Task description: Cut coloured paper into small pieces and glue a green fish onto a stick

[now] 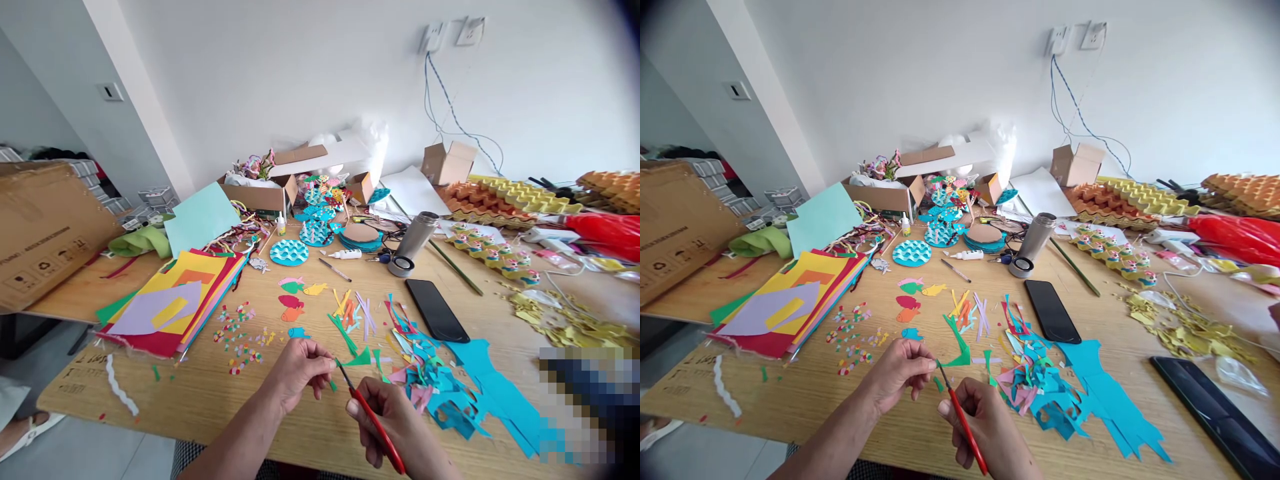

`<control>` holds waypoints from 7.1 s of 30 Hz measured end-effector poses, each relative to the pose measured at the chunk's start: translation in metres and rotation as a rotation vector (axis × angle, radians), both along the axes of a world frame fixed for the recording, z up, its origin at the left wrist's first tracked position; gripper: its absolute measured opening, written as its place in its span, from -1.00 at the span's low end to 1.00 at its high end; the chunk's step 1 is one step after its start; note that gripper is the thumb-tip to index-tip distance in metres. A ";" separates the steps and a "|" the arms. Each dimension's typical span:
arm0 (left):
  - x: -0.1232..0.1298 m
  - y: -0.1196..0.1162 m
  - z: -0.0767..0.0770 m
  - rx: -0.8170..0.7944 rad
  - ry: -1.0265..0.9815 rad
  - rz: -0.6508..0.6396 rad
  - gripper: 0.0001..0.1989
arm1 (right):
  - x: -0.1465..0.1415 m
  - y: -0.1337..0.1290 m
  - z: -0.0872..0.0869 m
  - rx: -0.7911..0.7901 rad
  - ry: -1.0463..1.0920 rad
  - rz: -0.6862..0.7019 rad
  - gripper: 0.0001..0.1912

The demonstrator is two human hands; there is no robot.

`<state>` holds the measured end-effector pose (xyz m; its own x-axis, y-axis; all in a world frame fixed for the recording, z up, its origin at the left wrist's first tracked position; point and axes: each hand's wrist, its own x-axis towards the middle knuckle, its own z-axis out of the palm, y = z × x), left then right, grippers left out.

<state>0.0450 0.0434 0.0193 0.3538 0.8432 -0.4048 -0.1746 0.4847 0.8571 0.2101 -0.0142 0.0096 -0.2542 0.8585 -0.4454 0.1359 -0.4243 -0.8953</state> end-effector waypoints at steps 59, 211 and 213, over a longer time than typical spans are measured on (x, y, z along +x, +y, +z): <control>-0.047 -0.027 -0.022 0.012 -0.218 0.575 -0.79 | -0.095 0.013 -0.027 0.034 0.065 0.068 -0.41; -0.116 -0.039 -0.015 -0.034 -0.097 0.354 -0.76 | -0.116 0.020 -0.018 -0.086 0.020 0.329 -0.43; -0.116 -0.039 -0.015 -0.037 -0.099 0.353 -0.76 | -0.116 0.021 -0.019 -0.079 0.025 0.326 -0.45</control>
